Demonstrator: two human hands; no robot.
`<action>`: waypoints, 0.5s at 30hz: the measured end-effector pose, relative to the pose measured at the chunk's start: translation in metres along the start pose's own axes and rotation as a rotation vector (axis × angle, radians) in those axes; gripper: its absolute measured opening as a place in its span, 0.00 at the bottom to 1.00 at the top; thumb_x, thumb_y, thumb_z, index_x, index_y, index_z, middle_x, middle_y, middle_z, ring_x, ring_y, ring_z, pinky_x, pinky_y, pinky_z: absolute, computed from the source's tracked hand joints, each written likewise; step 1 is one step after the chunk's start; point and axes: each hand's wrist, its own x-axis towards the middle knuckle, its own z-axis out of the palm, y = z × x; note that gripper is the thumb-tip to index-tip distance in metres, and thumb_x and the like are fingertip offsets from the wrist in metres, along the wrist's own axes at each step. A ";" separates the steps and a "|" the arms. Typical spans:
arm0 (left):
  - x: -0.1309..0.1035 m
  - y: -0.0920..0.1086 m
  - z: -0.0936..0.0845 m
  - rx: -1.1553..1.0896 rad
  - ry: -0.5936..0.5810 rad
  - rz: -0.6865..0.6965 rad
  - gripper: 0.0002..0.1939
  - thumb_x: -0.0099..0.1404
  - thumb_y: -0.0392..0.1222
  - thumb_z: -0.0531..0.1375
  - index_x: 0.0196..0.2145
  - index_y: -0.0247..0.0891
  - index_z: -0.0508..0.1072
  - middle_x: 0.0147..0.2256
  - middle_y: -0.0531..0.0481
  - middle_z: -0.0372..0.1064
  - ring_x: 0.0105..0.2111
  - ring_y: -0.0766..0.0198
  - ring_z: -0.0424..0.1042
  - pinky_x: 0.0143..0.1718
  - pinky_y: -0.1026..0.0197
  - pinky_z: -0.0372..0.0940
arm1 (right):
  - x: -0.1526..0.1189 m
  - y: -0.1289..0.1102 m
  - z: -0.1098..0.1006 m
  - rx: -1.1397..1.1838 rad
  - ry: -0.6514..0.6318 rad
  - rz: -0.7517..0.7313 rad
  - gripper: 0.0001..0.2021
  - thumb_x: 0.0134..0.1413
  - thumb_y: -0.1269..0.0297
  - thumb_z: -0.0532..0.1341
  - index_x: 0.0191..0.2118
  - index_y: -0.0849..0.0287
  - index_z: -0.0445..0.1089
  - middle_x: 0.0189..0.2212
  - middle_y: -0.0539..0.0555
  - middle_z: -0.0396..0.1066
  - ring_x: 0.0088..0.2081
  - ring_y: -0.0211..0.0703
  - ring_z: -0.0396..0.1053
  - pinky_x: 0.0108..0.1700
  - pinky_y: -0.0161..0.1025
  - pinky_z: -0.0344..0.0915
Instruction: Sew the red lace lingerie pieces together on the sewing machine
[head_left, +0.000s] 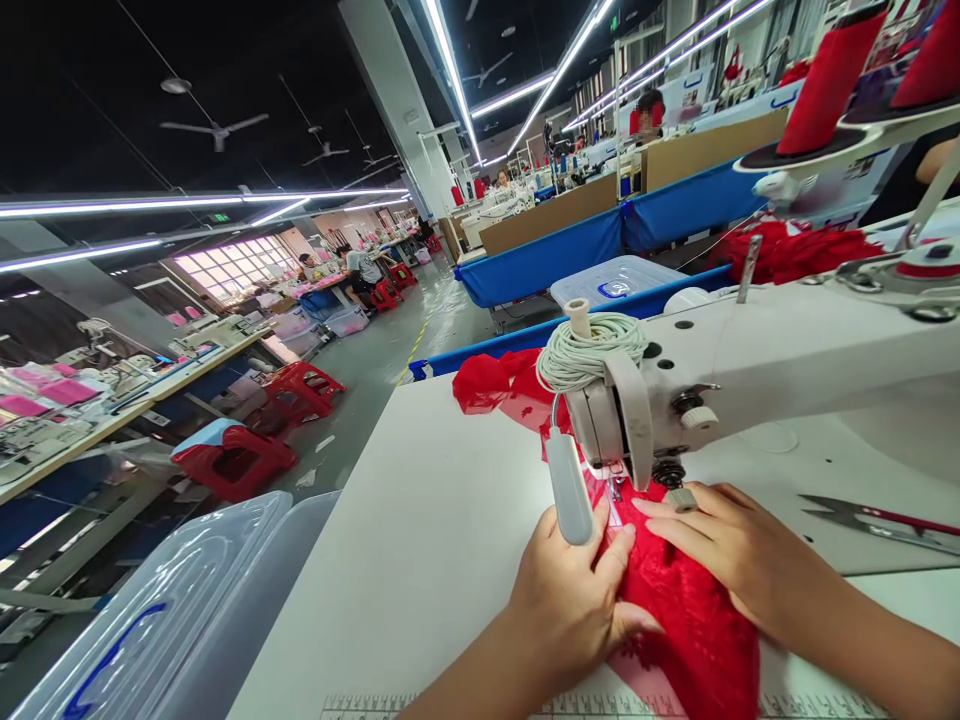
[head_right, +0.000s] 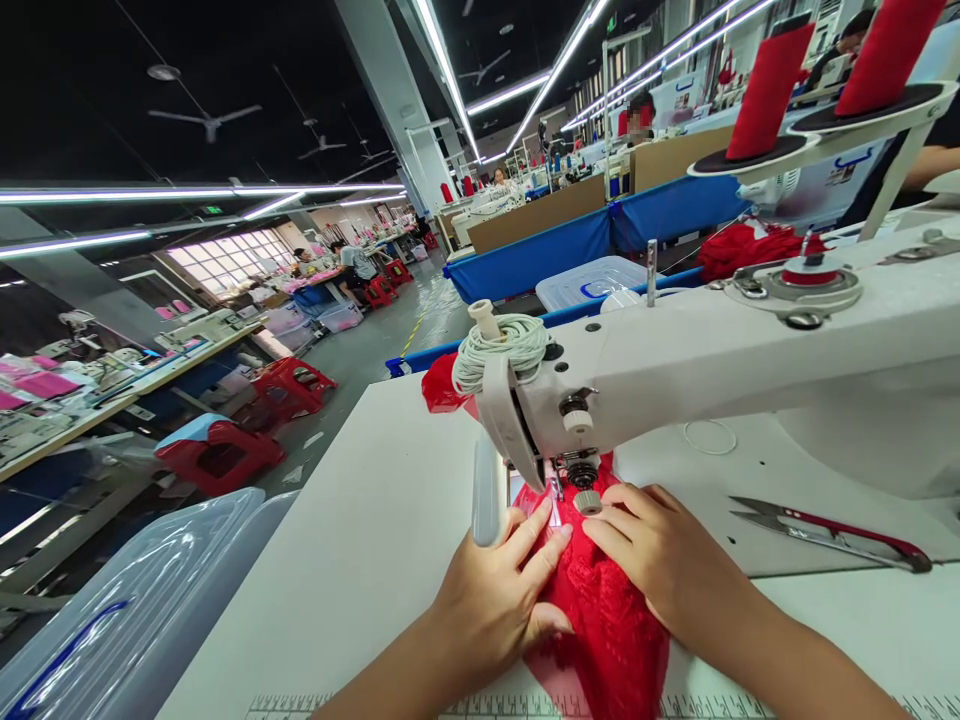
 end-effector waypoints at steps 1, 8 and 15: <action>-0.001 0.000 0.001 0.002 -0.013 -0.006 0.38 0.71 0.64 0.36 0.52 0.33 0.73 0.51 0.37 0.71 0.45 0.52 0.70 0.44 0.52 0.66 | 0.000 0.000 0.000 0.000 0.000 0.003 0.27 0.34 0.86 0.49 0.39 0.55 0.70 0.30 0.50 0.75 0.39 0.45 0.65 0.40 0.41 0.59; -0.001 -0.004 0.005 -0.024 0.002 -0.039 0.38 0.72 0.63 0.35 0.55 0.36 0.70 0.54 0.37 0.68 0.49 0.48 0.69 0.52 0.45 0.63 | 0.002 0.001 0.001 -0.017 -0.027 0.012 0.24 0.39 0.86 0.48 0.37 0.54 0.70 0.26 0.50 0.73 0.39 0.46 0.66 0.41 0.41 0.60; 0.001 -0.011 -0.001 -0.151 -0.127 -0.029 0.34 0.73 0.62 0.39 0.54 0.34 0.71 0.53 0.35 0.68 0.49 0.48 0.70 0.49 0.45 0.68 | -0.008 0.007 0.010 -0.086 -0.081 0.027 0.30 0.43 0.85 0.47 0.47 0.54 0.72 0.29 0.53 0.75 0.46 0.49 0.67 0.45 0.44 0.64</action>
